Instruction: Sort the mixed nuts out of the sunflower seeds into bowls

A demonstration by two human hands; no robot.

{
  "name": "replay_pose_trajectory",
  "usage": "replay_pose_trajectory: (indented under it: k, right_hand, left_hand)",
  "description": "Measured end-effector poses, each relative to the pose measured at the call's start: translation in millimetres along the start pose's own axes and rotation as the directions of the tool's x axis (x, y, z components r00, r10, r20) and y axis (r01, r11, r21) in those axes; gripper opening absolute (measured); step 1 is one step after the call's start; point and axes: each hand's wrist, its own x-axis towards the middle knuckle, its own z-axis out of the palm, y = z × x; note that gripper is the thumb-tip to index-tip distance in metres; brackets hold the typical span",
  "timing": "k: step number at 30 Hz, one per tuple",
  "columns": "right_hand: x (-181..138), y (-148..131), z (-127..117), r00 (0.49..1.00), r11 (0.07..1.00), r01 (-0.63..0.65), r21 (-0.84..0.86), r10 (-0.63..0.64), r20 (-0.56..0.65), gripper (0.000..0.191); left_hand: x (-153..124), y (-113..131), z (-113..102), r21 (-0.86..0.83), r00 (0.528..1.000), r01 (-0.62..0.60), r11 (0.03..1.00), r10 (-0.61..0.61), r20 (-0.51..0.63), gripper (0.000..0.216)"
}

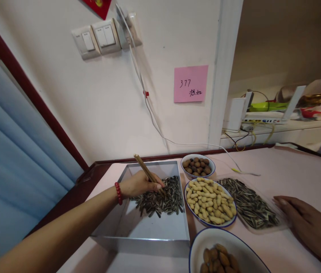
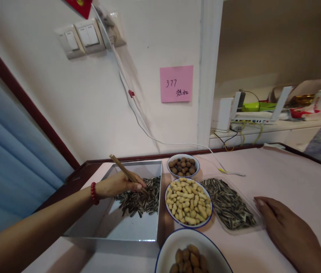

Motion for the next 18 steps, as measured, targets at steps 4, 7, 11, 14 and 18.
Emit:
replay_pose_trajectory:
  k: [4, 7, 11, 14, 18]
  right_hand:
    - [0.4, 0.0, -0.9, 1.000, 1.000, -0.012, 0.015, 0.011, 0.003, 0.067]
    - [-0.8, -2.8, -1.9, 1.000, 0.999, -0.029, 0.016, 0.029, 0.012, 0.068]
    - [-2.9, -6.9, -2.8, 0.999, 1.000, -0.013, -0.008, 0.013, 0.039, 0.068]
    - [-4.0, -7.0, -3.0, 0.999, 1.000, -0.013, -0.011, 0.014, 0.041, 0.069]
    - [-4.3, -4.6, -3.9, 0.999, 1.000, -0.007, -0.010, 0.008, 0.034, 0.069]
  left_hand:
    - [-0.9, 4.1, 0.4, 0.096, 1.000, -0.019, 0.995, 0.018, 0.008, 0.029]
    - [-1.1, 5.7, 2.1, 0.111, 0.999, -0.034, 0.993, 0.033, 0.012, 0.026]
    - [-1.0, 2.6, 7.8, 0.041, 0.999, -0.012, 0.999, 0.014, -0.035, 0.021]
    - [0.1, -2.0, 13.2, -0.060, 0.995, 0.020, 0.998, -0.026, -0.094, 0.021]
    - [3.6, -6.3, 17.0, -0.245, 0.982, 0.091, 0.965, -0.128, -0.138, 0.022]
